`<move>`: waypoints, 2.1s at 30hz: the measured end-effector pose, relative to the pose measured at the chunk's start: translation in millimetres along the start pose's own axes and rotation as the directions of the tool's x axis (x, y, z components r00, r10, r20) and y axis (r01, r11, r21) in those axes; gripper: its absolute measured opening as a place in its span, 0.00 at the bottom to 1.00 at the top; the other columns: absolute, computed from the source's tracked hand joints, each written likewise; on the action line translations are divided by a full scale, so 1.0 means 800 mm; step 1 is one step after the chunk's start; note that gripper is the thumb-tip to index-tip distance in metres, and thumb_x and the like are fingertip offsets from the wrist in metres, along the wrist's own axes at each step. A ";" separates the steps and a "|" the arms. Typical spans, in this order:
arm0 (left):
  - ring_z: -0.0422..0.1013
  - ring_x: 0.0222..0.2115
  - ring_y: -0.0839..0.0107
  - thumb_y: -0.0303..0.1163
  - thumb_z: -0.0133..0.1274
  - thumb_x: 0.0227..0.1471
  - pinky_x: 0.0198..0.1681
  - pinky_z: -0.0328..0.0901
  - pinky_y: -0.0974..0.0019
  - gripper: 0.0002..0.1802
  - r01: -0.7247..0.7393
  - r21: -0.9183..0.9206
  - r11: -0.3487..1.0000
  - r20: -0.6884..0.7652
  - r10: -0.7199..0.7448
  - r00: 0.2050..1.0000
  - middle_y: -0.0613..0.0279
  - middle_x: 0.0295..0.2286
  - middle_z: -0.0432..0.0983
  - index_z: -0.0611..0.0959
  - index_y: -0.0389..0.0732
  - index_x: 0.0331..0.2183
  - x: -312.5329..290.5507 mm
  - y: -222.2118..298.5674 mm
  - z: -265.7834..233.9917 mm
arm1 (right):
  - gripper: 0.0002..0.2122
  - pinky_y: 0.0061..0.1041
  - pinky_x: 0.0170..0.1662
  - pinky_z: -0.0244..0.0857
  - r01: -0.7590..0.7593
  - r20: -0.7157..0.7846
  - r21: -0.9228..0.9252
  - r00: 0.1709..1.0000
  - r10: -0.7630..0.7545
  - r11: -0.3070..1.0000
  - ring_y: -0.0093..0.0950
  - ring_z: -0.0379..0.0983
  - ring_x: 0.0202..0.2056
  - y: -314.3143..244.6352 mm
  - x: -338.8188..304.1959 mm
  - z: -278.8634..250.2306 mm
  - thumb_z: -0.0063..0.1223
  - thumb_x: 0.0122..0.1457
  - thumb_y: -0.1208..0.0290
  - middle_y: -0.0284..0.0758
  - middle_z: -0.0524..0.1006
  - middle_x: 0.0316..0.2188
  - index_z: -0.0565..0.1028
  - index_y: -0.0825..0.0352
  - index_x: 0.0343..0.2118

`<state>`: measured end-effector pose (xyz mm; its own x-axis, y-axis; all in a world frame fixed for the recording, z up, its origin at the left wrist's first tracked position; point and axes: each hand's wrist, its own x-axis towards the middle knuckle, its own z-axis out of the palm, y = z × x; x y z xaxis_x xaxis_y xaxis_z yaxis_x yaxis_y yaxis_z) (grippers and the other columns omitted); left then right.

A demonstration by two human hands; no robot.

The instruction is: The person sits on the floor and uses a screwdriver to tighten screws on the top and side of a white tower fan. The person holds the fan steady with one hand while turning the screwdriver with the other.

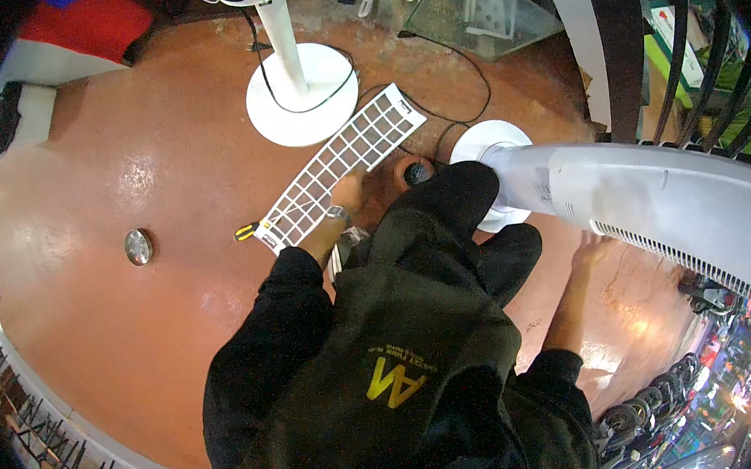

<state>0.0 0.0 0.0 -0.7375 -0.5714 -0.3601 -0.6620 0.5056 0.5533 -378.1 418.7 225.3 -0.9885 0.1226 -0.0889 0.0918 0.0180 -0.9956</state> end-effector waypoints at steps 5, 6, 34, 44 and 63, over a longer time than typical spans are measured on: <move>0.80 0.36 0.50 0.35 0.52 0.55 0.41 0.74 0.48 0.12 -0.221 0.029 0.975 0.050 0.220 0.974 0.52 0.32 0.83 0.86 0.47 0.39 0.040 0.091 0.021 | 0.36 0.49 0.65 0.58 -0.272 0.021 -0.140 0.960 0.278 0.952 0.46 0.65 0.61 0.059 -0.088 -0.046 0.32 0.69 0.37 0.42 0.59 0.68 0.59 0.64 0.68; 0.80 0.35 0.51 0.35 0.51 0.55 0.40 0.75 0.49 0.11 -0.288 0.074 0.955 0.026 0.287 0.958 0.52 0.31 0.83 0.87 0.47 0.36 0.051 0.099 0.033 | 0.36 0.46 0.63 0.61 -0.283 0.047 -0.189 0.954 0.297 0.940 0.45 0.67 0.60 0.063 -0.105 -0.057 0.33 0.69 0.37 0.41 0.62 0.66 0.60 0.64 0.67; 0.78 0.39 0.73 0.39 0.46 0.65 0.34 0.71 0.61 0.12 -0.351 0.563 0.748 0.289 0.220 0.932 0.74 0.38 0.80 0.86 0.58 0.39 0.071 0.094 0.044 | 0.34 0.30 0.49 0.64 -0.137 0.241 -0.563 0.916 0.321 0.815 0.28 0.73 0.41 0.099 -0.182 -0.068 0.32 0.70 0.39 0.41 0.81 0.45 0.75 0.70 0.55; 0.81 0.31 0.57 0.35 0.58 0.53 0.33 0.75 0.55 0.08 0.033 0.025 0.999 -0.495 -0.016 0.869 0.58 0.34 0.84 0.88 0.46 0.35 -0.043 0.009 -0.002 | 0.32 0.31 0.48 0.64 -0.124 0.266 -0.534 0.914 0.305 0.836 0.29 0.72 0.43 0.136 -0.200 -0.118 0.32 0.72 0.43 0.39 0.80 0.43 0.76 0.71 0.52; 0.68 0.52 0.49 0.52 0.52 0.57 0.53 0.66 0.49 0.36 -0.200 0.452 0.869 -0.183 0.310 0.933 0.45 0.53 0.69 0.71 0.41 0.60 0.007 0.103 0.083 | 0.29 0.29 0.46 0.68 -0.036 0.281 -0.529 0.935 0.215 0.848 0.29 0.74 0.39 0.106 -0.179 -0.105 0.36 0.72 0.48 0.43 0.80 0.44 0.74 0.75 0.53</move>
<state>-67.5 80.9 -6.4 -0.8687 -0.4946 -0.0271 -0.4884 0.8462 0.2133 -218.5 485.9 155.7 -0.9386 -0.1604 -0.3056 0.1771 0.5362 -0.8253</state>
